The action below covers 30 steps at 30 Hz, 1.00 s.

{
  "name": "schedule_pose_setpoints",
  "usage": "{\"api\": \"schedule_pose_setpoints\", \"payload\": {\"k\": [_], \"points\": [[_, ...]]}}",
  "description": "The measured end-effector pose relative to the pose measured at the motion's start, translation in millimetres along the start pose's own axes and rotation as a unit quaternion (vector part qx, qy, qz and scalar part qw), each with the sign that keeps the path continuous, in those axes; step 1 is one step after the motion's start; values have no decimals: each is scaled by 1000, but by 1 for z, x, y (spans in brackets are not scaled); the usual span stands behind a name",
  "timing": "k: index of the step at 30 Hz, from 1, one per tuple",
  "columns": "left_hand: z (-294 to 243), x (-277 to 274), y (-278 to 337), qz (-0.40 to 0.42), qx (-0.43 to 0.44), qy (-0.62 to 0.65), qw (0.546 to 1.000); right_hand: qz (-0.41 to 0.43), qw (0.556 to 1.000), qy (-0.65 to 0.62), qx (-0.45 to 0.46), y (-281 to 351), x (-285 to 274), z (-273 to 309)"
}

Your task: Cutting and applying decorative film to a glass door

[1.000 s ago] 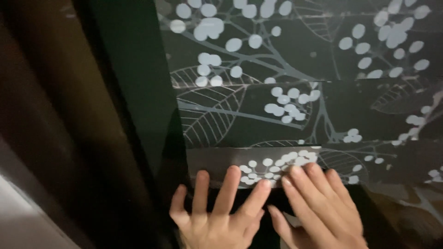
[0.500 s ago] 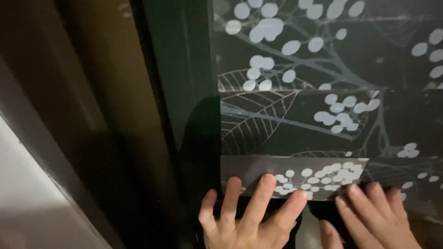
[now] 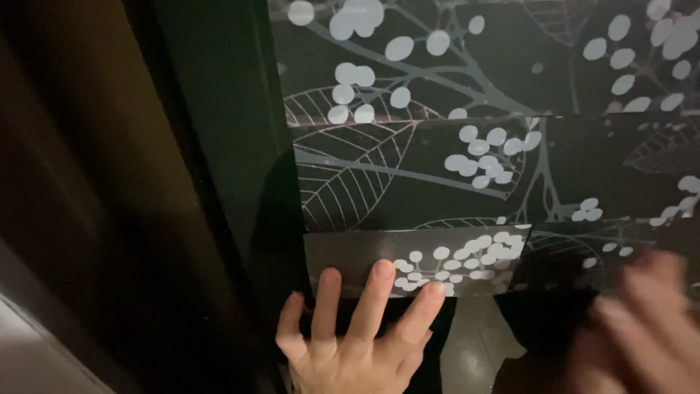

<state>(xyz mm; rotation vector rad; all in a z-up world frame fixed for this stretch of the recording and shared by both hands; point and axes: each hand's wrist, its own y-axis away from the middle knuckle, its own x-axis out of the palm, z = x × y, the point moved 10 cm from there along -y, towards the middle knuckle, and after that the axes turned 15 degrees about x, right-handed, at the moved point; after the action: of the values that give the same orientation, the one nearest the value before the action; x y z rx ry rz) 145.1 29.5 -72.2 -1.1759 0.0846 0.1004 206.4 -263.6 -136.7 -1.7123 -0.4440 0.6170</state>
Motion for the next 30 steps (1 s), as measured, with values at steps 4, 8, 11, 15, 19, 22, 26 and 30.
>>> {"api": "schedule_pose_setpoints", "payload": {"k": [4,8,11,15,19,22,26,30], "points": [[0,0,1,0,12,3,1000,207,957,-75,187,-127,18,92],[-1,3,1,24,18,-7,1000,-25,840,90,534,-143,-9,77],[-2,6,2,34,14,-5,999,29,890,73,448,-140,-6,78],[-2,7,2,28,2,-8,1000,122,951,38,281,-126,0,91],[-2,2,-1,11,11,-5,1000,176,971,13,162,-118,21,108],[-3,6,1,32,3,6,999,90,995,35,37,-117,32,133],[-2,5,0,6,-3,5,1000,90,993,77,2,-117,43,133],[-1,2,-3,7,-27,16,999,84,993,80,-2,-119,42,133]]}}
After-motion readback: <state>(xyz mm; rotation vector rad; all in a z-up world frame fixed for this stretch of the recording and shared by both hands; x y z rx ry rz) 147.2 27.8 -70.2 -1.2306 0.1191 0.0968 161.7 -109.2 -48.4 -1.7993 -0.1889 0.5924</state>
